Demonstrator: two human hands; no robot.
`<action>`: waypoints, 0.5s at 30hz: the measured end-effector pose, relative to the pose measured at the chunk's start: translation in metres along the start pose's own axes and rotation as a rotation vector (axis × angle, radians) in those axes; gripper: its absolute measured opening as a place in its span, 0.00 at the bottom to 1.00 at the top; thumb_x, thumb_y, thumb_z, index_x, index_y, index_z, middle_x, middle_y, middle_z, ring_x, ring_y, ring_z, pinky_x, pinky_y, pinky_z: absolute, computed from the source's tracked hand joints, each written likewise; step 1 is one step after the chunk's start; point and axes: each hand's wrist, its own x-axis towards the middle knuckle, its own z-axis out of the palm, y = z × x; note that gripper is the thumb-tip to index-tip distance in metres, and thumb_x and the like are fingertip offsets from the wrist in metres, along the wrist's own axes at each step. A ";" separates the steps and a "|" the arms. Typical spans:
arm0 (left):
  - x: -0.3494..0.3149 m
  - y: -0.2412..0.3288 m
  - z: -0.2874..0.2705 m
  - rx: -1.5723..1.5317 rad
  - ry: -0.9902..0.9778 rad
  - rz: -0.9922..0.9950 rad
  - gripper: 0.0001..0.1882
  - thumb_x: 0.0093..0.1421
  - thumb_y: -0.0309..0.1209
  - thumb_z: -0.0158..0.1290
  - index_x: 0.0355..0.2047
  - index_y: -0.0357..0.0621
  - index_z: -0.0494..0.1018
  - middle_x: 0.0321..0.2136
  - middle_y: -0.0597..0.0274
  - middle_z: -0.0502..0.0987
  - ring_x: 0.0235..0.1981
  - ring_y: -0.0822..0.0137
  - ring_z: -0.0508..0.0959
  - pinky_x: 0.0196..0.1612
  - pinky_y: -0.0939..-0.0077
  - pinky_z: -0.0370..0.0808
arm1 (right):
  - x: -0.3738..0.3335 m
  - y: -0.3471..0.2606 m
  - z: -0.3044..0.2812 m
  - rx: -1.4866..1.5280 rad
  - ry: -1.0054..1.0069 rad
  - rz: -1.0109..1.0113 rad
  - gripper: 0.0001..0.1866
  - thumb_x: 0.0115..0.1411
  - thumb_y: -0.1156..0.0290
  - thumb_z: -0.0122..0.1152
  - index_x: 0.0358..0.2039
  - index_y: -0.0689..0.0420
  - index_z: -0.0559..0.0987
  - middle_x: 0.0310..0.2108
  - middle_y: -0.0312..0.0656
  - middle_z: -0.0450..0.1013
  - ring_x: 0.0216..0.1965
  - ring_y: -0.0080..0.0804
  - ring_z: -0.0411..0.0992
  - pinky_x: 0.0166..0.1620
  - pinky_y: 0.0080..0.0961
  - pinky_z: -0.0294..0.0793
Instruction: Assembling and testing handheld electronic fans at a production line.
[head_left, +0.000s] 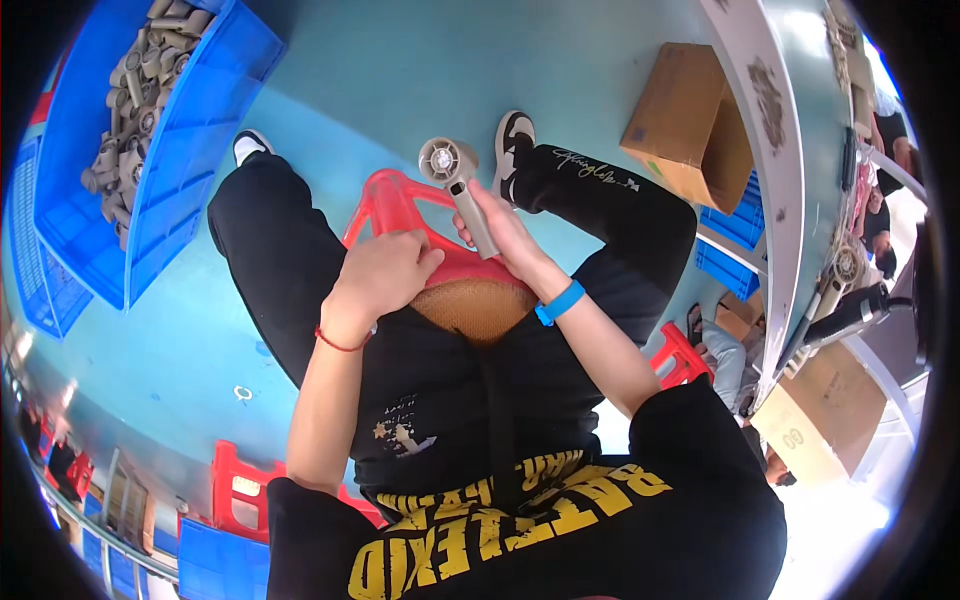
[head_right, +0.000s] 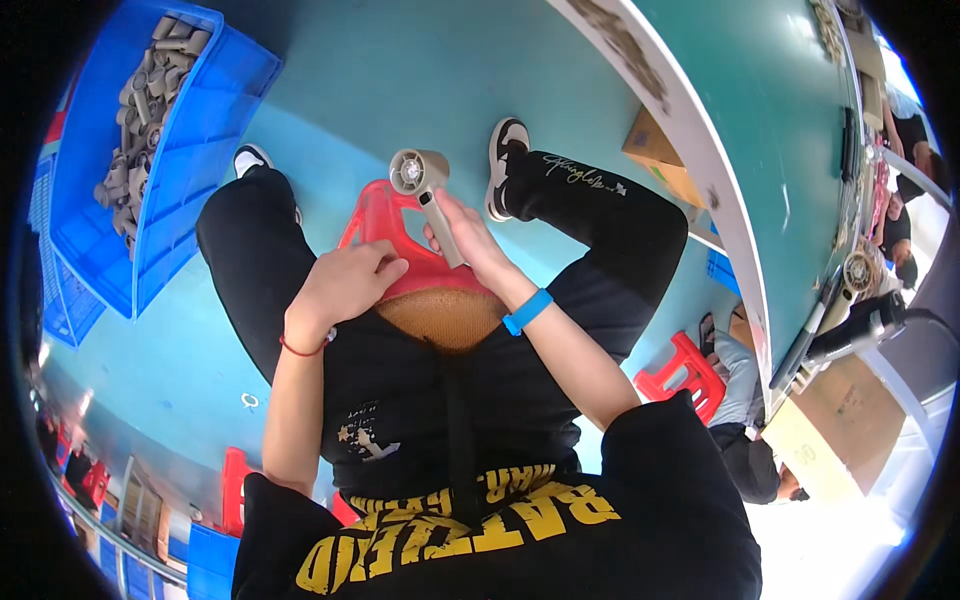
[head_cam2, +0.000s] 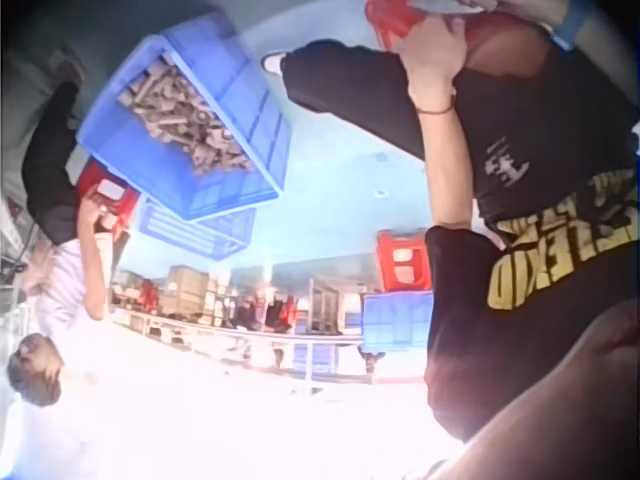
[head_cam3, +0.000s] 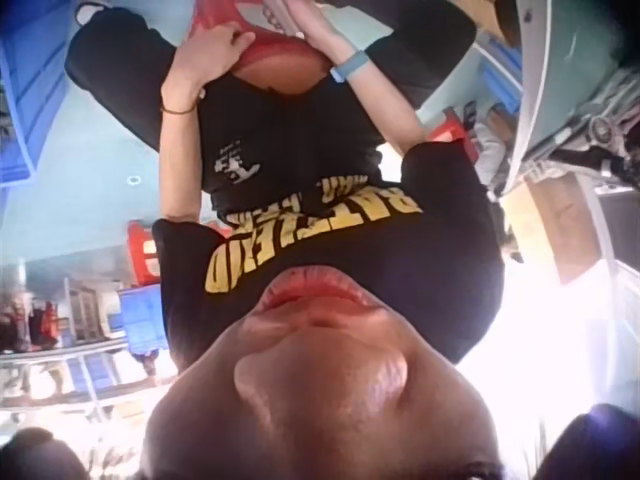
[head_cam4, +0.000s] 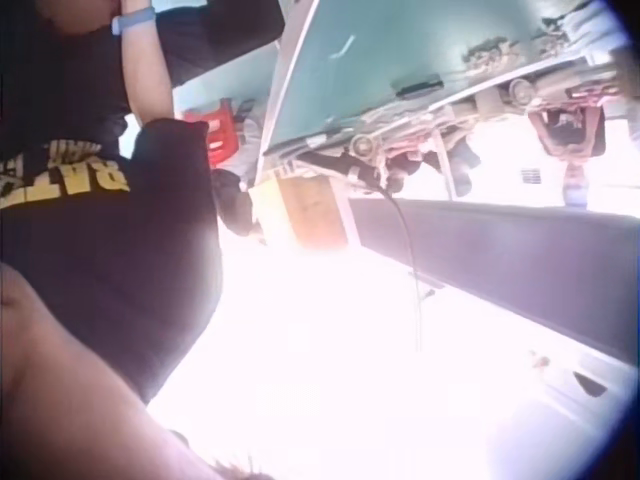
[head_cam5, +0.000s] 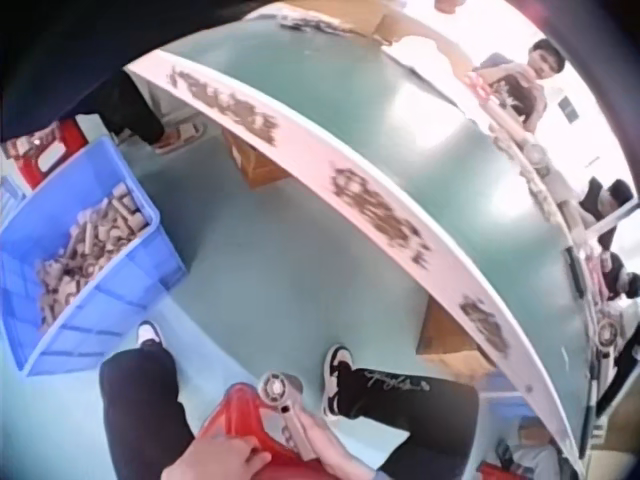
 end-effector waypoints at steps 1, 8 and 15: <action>-0.001 -0.001 0.001 -0.004 0.005 0.019 0.18 0.61 0.42 0.45 0.37 0.40 0.74 0.31 0.50 0.78 0.37 0.52 0.77 0.41 0.60 0.71 | -0.003 0.000 0.001 -0.027 -0.006 -0.038 0.22 0.65 0.48 0.41 0.37 0.56 0.68 0.25 0.35 0.67 0.24 0.20 0.66 0.26 0.17 0.66; 0.012 0.008 0.004 0.005 -0.071 0.047 0.21 0.60 0.44 0.46 0.36 0.37 0.75 0.32 0.48 0.78 0.38 0.52 0.77 0.43 0.60 0.71 | -0.026 0.007 0.003 -0.083 0.053 -0.098 0.20 0.66 0.50 0.40 0.37 0.55 0.69 0.25 0.35 0.68 0.23 0.19 0.66 0.25 0.18 0.68; 0.025 0.023 0.005 -0.840 -0.252 0.249 0.31 0.62 0.50 0.48 0.53 0.35 0.62 0.43 0.57 0.73 0.44 0.68 0.74 0.47 0.73 0.69 | -0.029 0.016 0.009 -0.323 0.101 -0.476 0.18 0.65 0.57 0.45 0.45 0.59 0.68 0.29 0.40 0.71 0.28 0.26 0.72 0.30 0.25 0.72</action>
